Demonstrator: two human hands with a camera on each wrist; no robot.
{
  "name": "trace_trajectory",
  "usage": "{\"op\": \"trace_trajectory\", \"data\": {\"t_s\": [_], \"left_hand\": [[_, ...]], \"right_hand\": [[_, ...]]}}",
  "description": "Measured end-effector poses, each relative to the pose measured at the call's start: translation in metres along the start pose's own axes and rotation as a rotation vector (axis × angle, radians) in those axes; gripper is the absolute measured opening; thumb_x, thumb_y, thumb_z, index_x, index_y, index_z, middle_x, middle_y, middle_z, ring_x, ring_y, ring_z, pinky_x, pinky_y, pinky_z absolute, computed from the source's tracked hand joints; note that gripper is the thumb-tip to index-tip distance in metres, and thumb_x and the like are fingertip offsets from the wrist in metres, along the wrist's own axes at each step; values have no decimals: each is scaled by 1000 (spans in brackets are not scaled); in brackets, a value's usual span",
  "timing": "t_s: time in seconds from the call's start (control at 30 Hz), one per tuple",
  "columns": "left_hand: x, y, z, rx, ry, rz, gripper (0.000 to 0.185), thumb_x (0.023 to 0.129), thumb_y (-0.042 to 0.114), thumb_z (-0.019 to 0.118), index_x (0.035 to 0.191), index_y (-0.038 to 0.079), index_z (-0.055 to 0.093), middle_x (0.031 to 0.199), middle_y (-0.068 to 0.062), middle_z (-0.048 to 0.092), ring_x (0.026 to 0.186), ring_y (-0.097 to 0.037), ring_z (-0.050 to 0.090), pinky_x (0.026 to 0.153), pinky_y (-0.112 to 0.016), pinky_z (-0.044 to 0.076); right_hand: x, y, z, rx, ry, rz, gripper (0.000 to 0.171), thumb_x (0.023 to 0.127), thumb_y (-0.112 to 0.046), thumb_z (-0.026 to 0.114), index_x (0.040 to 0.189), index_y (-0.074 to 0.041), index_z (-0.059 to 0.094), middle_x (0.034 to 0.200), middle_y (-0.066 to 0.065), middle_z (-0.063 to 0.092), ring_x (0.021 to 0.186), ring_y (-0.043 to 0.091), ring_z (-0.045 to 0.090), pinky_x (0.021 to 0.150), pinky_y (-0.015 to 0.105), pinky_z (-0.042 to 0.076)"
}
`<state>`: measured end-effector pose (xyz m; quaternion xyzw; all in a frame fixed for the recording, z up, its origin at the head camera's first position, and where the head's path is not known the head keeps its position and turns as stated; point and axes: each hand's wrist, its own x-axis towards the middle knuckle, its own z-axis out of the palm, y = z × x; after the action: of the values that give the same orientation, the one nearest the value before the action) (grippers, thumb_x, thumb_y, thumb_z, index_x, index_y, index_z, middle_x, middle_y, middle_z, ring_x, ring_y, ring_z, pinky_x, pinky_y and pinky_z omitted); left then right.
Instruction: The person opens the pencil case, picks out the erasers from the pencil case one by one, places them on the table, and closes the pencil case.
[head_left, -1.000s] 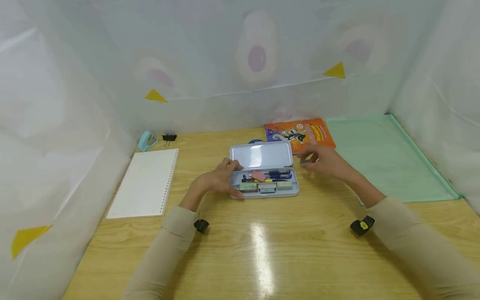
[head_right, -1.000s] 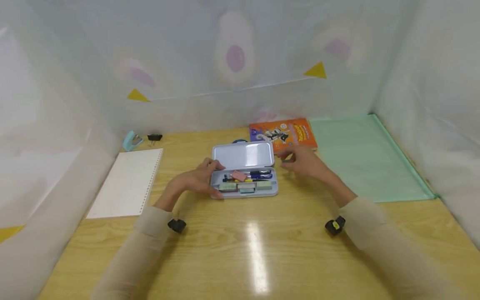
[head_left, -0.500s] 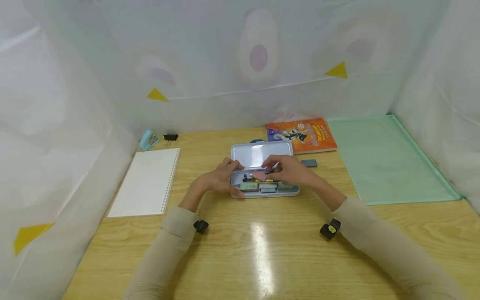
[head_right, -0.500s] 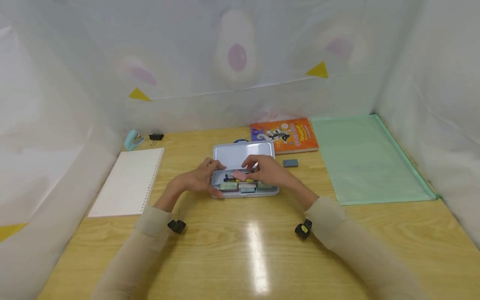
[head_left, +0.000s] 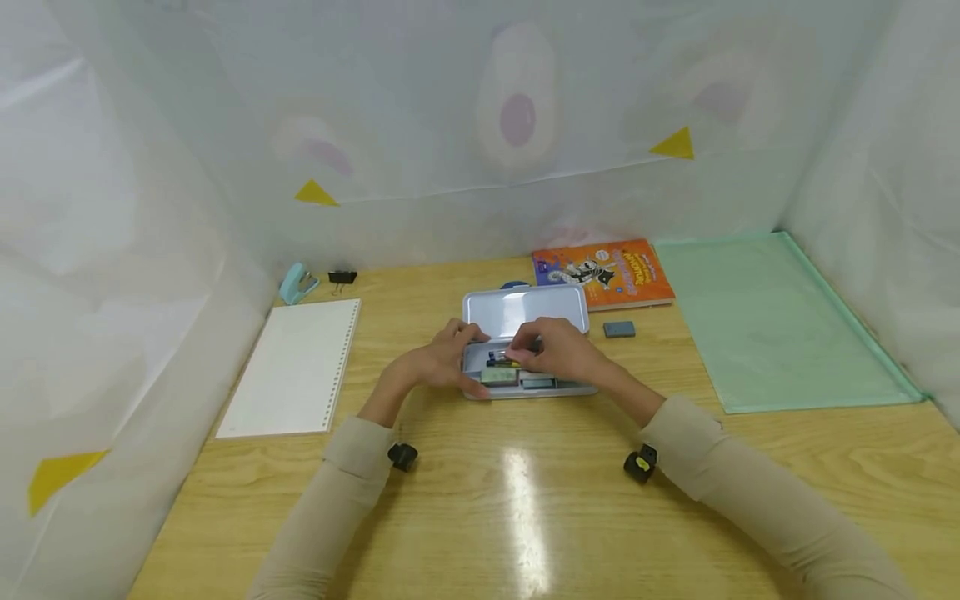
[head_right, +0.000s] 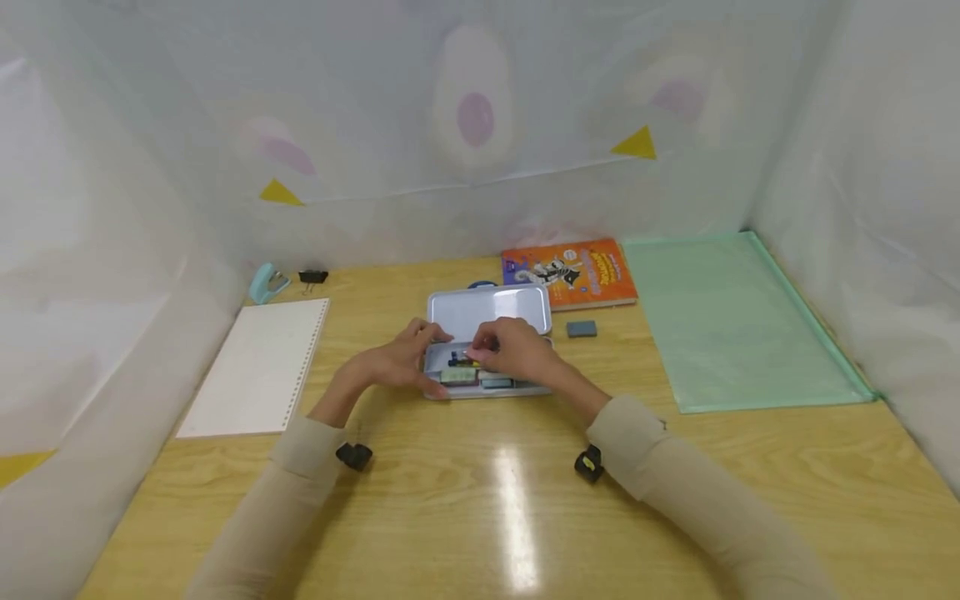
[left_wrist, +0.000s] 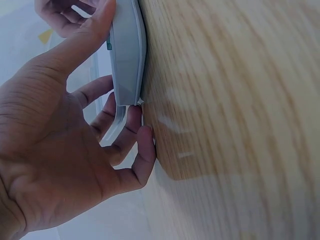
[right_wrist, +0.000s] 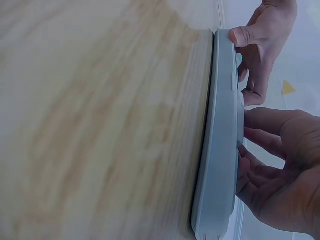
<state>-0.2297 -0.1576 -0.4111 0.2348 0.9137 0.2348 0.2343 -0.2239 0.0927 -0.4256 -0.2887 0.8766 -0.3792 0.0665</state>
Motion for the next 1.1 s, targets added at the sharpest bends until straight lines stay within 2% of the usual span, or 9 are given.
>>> {"op": "trace_trajectory", "data": {"t_s": [0.2,0.37,0.5,0.6,0.87,0.97,1.1], "left_hand": [[-1,1,-1,4,2,-4,90,81,45,90,151,16,41,145,-12,33,131,-29,38,114,-48,37],[-1,2,-2,10,1,-4,90,80,44,90,151,16,41,145,-11,33,131,-29,38,114,-48,36],[-2,3,-1,14,-5,-7,90,81,44,89,152,16,41,146,-11,34,132,-29,38,115,-48,36],[-2,3,0,15,-4,-11,91,81,44,89,153,16,40,147,-11,33,132,-29,37,115,-48,36],[-3,3,0,16,-1,-12,91,81,43,89,153,16,40,148,-12,32,132,-30,37,115,-48,36],[-2,3,0,16,-1,-14,91,81,43,89,153,16,40,148,-13,33,132,-30,38,114,-48,37],[-2,4,0,14,0,-19,91,81,43,89,152,16,40,148,-13,32,132,-30,38,114,-48,37]], "right_hand": [[-3,1,0,-15,41,-3,13,95,-21,78,99,-9,78,90,-1,76,81,14,68,76,37,55],[-10,10,-11,50,74,44,13,95,-28,79,95,-15,79,92,-3,76,78,14,68,71,34,55],[-23,19,-29,71,87,90,16,95,-33,78,100,-18,80,97,-4,76,79,15,70,71,36,55],[-34,29,-47,36,106,111,18,96,-36,77,104,-21,80,101,-4,76,81,16,70,73,36,54],[-70,61,-91,-25,151,133,19,96,-30,77,110,-17,80,108,3,77,82,23,70,71,32,52],[-83,73,-104,-81,164,170,20,96,-32,77,110,-18,80,105,3,77,81,23,68,70,33,51],[-96,86,-119,-120,182,248,26,96,-38,77,111,-18,81,109,7,75,84,22,66,70,36,51]]}}
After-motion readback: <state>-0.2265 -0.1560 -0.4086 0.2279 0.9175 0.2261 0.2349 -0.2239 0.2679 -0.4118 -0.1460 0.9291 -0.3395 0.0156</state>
